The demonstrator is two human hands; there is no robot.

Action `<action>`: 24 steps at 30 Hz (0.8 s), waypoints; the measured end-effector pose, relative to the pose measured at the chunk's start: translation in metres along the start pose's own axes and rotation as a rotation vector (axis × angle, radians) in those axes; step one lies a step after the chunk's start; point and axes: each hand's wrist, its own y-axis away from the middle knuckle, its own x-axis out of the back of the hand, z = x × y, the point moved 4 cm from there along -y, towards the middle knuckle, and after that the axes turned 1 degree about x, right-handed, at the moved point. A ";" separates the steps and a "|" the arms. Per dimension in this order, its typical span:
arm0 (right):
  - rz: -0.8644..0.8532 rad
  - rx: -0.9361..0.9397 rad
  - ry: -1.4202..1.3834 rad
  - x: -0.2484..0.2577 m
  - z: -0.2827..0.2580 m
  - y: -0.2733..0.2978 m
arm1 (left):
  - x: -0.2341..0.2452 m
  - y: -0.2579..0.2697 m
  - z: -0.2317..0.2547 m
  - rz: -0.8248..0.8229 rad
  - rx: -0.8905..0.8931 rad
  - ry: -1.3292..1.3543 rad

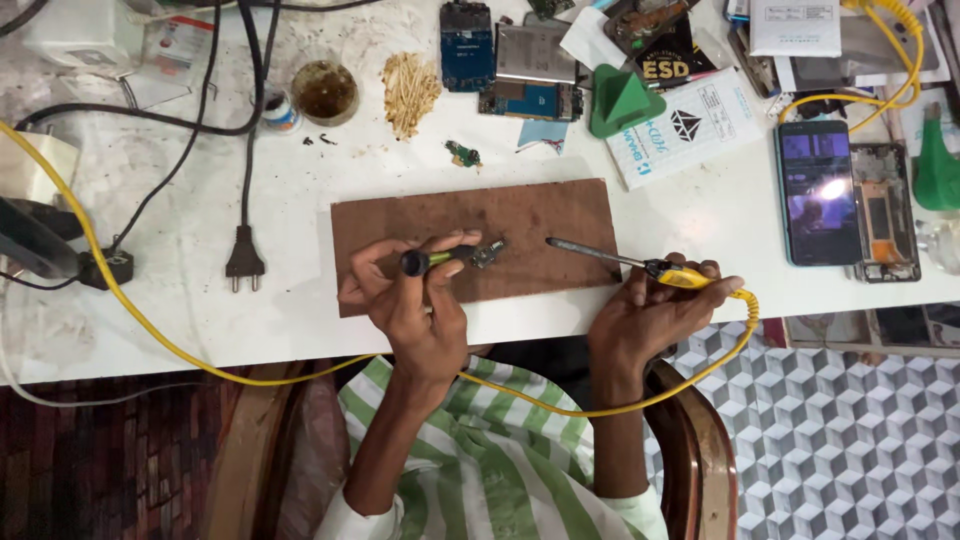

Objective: The person uses a soldering iron and a desoldering pump to work on a small electronic component placed on a wooden board. They repeatedly apply heat and suction to the component's pins while holding it steady.

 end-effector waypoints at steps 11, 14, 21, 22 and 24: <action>0.063 -0.001 0.025 -0.004 -0.003 0.005 | 0.011 -0.023 -0.001 -0.136 0.028 -0.252; 0.013 0.016 0.058 -0.008 -0.003 0.006 | 0.013 -0.025 -0.011 -0.093 0.265 0.141; -0.080 -0.083 0.038 -0.015 -0.010 -0.017 | 0.024 -0.016 -0.002 -0.089 -0.029 -0.199; -0.088 -0.076 0.041 -0.014 -0.010 -0.020 | 0.024 -0.015 -0.001 -0.104 -0.088 -0.214; -0.099 -0.064 0.050 -0.010 -0.013 -0.027 | 0.020 -0.011 0.001 -0.140 -0.200 -0.243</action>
